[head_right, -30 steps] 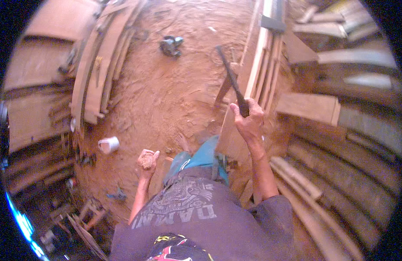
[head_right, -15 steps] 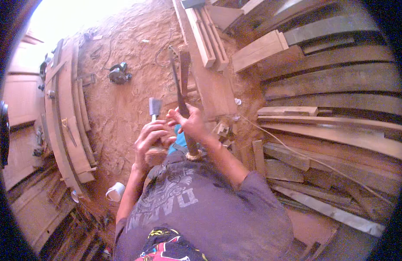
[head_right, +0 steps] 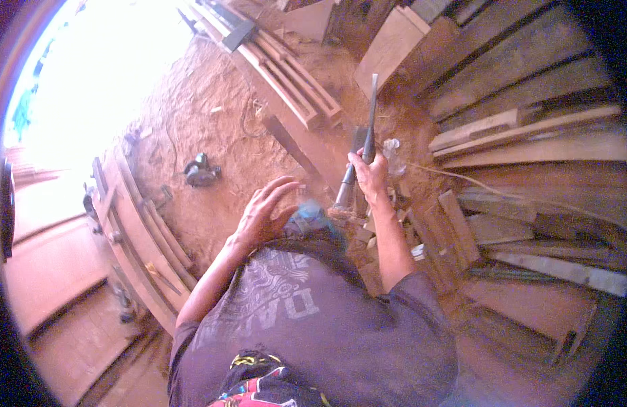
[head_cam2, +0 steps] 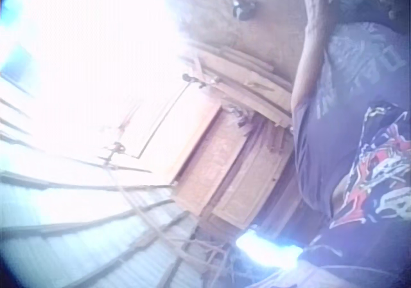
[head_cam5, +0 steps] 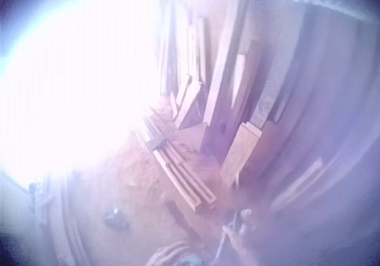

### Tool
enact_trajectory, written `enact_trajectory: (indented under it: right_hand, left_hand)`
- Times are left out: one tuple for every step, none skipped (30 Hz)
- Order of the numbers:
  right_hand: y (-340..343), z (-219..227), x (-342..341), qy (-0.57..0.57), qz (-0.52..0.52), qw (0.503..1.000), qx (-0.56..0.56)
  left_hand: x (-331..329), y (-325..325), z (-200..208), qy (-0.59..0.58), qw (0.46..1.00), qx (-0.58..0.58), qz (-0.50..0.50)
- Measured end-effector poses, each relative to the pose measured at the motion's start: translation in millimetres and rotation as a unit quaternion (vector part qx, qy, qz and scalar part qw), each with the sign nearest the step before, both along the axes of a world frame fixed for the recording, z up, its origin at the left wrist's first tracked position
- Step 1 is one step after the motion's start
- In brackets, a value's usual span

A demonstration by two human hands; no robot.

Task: The person uses a chisel and mallet to carve and shape a small piece of wood. They repeatedly strike the chisel to remove material and refine the shape, occasionally adjusting the wood's position.

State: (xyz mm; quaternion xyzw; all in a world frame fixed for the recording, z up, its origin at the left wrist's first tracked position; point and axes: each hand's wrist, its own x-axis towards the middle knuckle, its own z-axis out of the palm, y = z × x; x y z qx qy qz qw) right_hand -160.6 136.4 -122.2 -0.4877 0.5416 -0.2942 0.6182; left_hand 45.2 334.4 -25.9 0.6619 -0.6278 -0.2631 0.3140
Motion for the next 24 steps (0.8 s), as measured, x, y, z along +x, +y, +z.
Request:
enact_trajectory:
  right_hand:
    - [4,-2,-8,0.029,-0.001,1.0,-0.002]
    - [11,-4,-17,0.057,-0.002,0.998,-0.003]
    - [10,-28,-19,0.106,-0.001,0.992,-0.068]
    - [9,-62,-24,0.155,-0.001,0.978,-0.138]
    - [8,-72,-20,0.184,-0.004,0.968,-0.171]
    - [6,-81,-16,0.215,-0.008,0.955,-0.204]
    - [10,-67,-6,0.263,-0.013,0.949,-0.177]
    - [13,-53,2,0.309,-0.017,0.939,-0.147]
    - [28,-4,-4,0.362,-0.017,0.925,-0.114]
    - [19,27,10,0.454,0.017,0.887,-0.077]
    - [20,23,13,0.455,0.0,0.887,-0.081]
    - [22,16,11,0.458,-0.016,0.884,-0.086]
    - [24,13,10,0.462,-0.032,0.882,-0.089]
    - [28,11,10,0.458,-0.048,0.88,-0.114]
    - [33,12,12,0.471,-0.068,0.873,-0.109]
    - [40,14,13,0.485,-0.09,0.864,-0.1]
    - [47,15,15,0.499,-0.114,0.854,-0.09]
    - [54,11,13,0.525,-0.124,0.833,-0.121]
    - [53,20,22,0.512,-0.133,0.843,-0.099]
    - [48,30,28,0.498,-0.142,0.852,-0.078]
    - [50,39,33,0.495,-0.149,0.855,-0.046]
    - [57,32,34,0.507,-0.167,0.844,-0.061]
    - [58,33,38,0.504,-0.179,0.844,-0.045]
    - [61,36,43,0.501,-0.191,0.844,-0.029]
  left_hand:
    - [6,11,3,0.019,0.999,0.03,0.035]
    - [17,15,4,-0.014,0.999,0.026,0.037]
    - [31,10,1,-0.007,0.998,0.039,0.043]
    - [40,1,-3,0.0,0.998,0.045,0.048]
    - [50,-9,-8,0.003,0.997,0.048,0.058]
    - [59,-21,-14,0.001,0.998,0.033,0.045]
    - [66,-34,-16,0.003,0.999,0.028,0.039]
    - [71,-50,-19,0.005,0.999,0.024,0.031]
    - [59,-52,0,0.016,0.999,0.024,0.025]
    - [67,-75,5,0.028,0.999,0.017,0.004]
    - [73,-95,9,0.024,0.999,0.004,-0.024]
    - [79,-114,10,0.022,0.998,-0.01,-0.05]
    - [85,-132,10,0.021,0.997,-0.023,-0.077]
    - [92,-149,10,0.083,0.994,0.03,-0.07]
    - [103,-167,8,0.052,0.995,0.003,-0.088]
    - [114,-187,6,0.023,0.993,-0.022,-0.112]
    - [126,-205,4,-0.004,0.989,-0.049,-0.137]
    - [137,-224,7,-0.04,0.985,-0.044,-0.165]
    - [150,-238,12,-0.079,0.978,-0.048,-0.188]
    - [166,-253,15,-0.145,0.965,-0.022,-0.217]
    - [180,-266,11,-0.187,0.951,-0.021,-0.246]
    - [190,-280,4,-0.224,0.933,-0.022,-0.281]
    - [200,-290,-1,-0.259,0.915,-0.026,-0.31]
    - [210,-298,-4,-0.264,0.9,-0.018,-0.347]
